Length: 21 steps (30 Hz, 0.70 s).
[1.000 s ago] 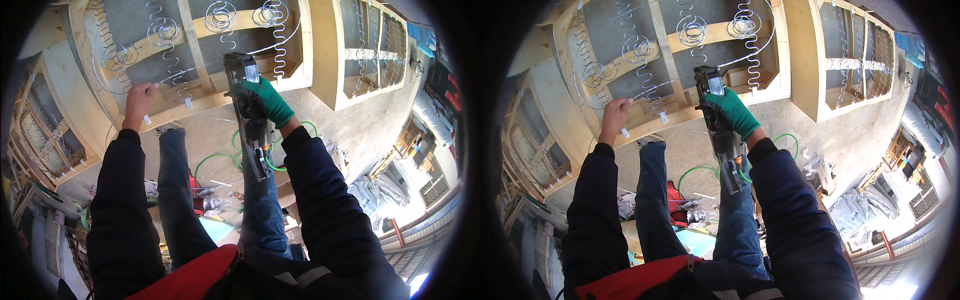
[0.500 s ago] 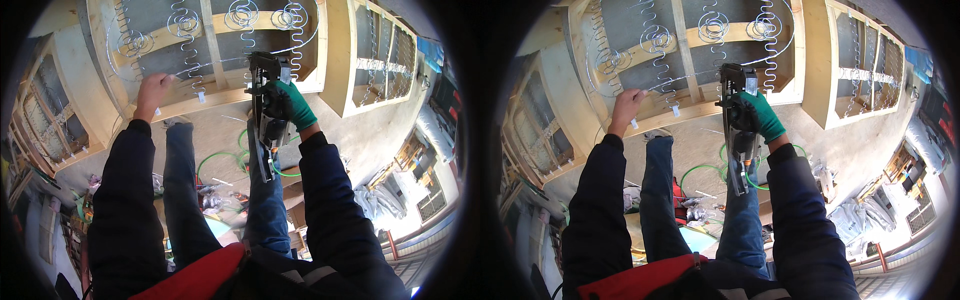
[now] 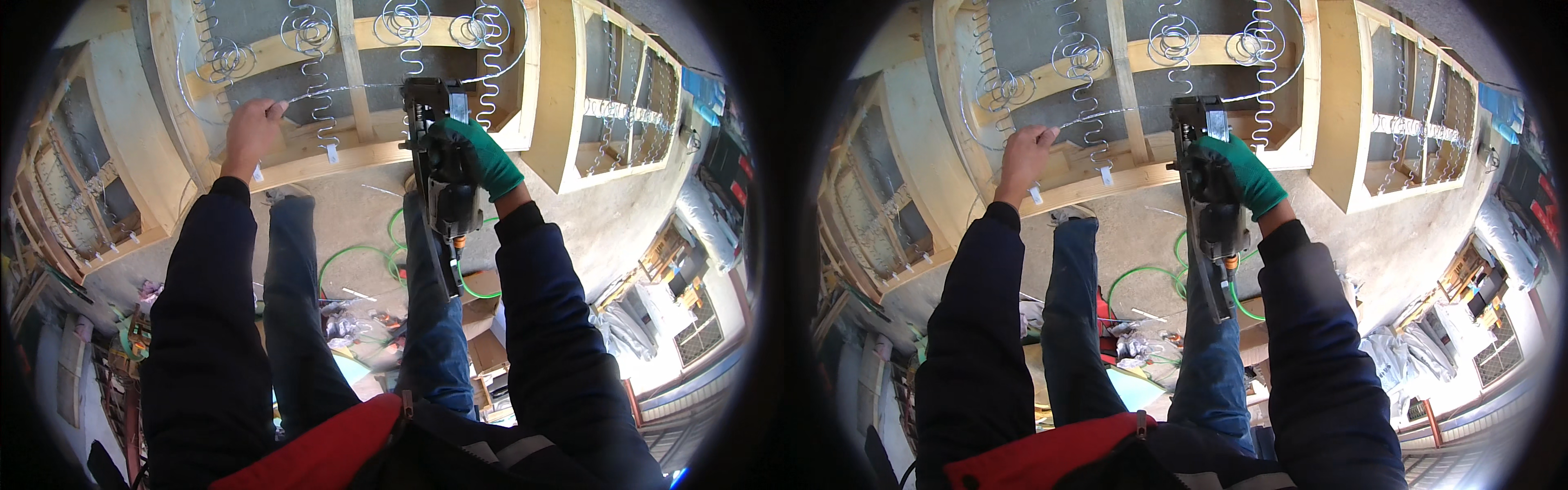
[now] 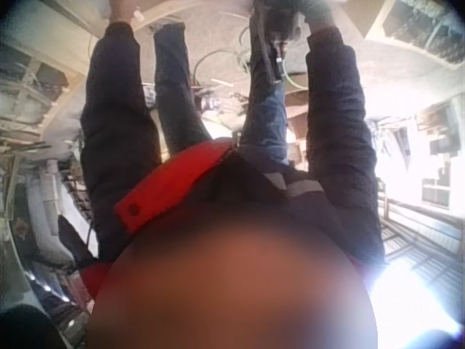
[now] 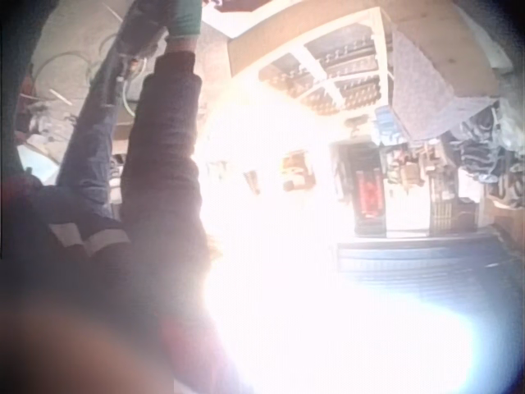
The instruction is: The person uses a pneumatic staple gun to attach metal springs to a wooden frame. They repeatedly position the springs and fire staples to secure them in place.
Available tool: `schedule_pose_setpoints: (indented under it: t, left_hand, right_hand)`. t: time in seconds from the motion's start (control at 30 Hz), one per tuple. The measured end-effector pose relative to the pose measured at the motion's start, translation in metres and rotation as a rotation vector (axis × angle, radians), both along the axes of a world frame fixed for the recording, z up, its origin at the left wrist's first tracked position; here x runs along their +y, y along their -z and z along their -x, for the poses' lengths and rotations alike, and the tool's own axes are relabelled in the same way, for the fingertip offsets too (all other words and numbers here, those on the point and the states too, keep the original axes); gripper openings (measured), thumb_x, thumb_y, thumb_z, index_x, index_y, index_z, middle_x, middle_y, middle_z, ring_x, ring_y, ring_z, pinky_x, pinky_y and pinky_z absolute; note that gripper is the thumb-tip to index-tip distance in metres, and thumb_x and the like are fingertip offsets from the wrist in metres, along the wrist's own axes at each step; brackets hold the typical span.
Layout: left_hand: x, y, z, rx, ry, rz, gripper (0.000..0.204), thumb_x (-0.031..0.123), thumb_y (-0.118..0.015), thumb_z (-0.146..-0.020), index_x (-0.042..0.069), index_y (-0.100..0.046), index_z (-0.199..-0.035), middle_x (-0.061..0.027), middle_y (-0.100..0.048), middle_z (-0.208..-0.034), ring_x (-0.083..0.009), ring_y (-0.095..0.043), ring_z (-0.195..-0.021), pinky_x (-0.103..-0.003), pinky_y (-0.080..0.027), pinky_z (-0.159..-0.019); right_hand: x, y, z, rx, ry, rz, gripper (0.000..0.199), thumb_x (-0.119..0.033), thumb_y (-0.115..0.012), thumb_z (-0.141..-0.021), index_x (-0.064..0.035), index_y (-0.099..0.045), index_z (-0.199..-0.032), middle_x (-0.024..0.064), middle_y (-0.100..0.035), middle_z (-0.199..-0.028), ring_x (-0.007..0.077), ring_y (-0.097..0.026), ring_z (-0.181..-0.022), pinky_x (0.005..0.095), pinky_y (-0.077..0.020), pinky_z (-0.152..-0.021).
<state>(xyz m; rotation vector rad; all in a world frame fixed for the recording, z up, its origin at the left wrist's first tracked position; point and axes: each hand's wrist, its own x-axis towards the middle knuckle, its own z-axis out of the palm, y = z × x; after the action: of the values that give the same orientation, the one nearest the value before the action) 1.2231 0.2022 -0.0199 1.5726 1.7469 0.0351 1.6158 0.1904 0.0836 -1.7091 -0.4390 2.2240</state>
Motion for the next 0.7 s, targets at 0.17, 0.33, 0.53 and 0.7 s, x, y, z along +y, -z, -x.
schedule_pose_setpoints:
  t: [0.17,0.33,0.53,0.7]
  left_hand:
    - [-0.002,0.002,-0.001,0.014,0.015,-0.017,0.041,0.038,-0.068,-0.101,-0.001,-0.071,-0.09,-0.0251,-0.067,-0.087,-0.0465,-0.064,-0.084,-0.052,-0.049,-0.075]
    - [-0.003,0.009,0.0,-0.046,-0.007,-0.029,0.041,0.038,-0.067,-0.101,-0.001,-0.07,-0.088,-0.0275,-0.067,-0.089,-0.0502,-0.063,-0.087,-0.055,-0.049,-0.077]
    - [-0.003,0.014,0.005,-0.006,0.053,-0.012,0.043,0.038,-0.067,-0.101,-0.002,-0.069,-0.085,-0.028,-0.067,-0.089,-0.0501,-0.064,-0.088,-0.057,-0.048,-0.077]
    - [-0.003,0.013,0.006,-0.033,0.053,-0.049,0.042,0.038,-0.068,-0.101,-0.001,-0.069,-0.086,-0.0264,-0.066,-0.083,-0.0492,-0.063,-0.084,-0.055,-0.048,-0.075]
  right_hand:
    - [0.005,0.017,0.005,-0.016,0.019,-0.037,0.033,-0.036,-0.071,-0.097,-0.004,-0.072,-0.106,0.0035,-0.072,-0.087,0.0136,-0.069,-0.071,0.0293,-0.0573,-0.066]
    - [-0.004,0.016,-0.005,-0.053,0.15,0.035,0.03,-0.037,-0.069,-0.102,-0.0086,-0.069,-0.11,0.0034,-0.071,-0.089,0.0147,-0.069,-0.071,0.0304,-0.0585,-0.062]
    - [0.002,0.013,-0.009,0.071,0.184,0.009,0.031,-0.033,-0.067,-0.103,-0.0051,-0.07,-0.116,0.0043,-0.074,-0.094,0.0146,-0.071,-0.072,0.0285,-0.0621,-0.065]
    - [0.006,0.018,0.004,-0.053,0.126,0.021,0.033,-0.036,-0.07,-0.1,-0.0058,-0.071,-0.114,0.0031,-0.073,-0.092,0.0129,-0.071,-0.071,0.0269,-0.0607,-0.064]
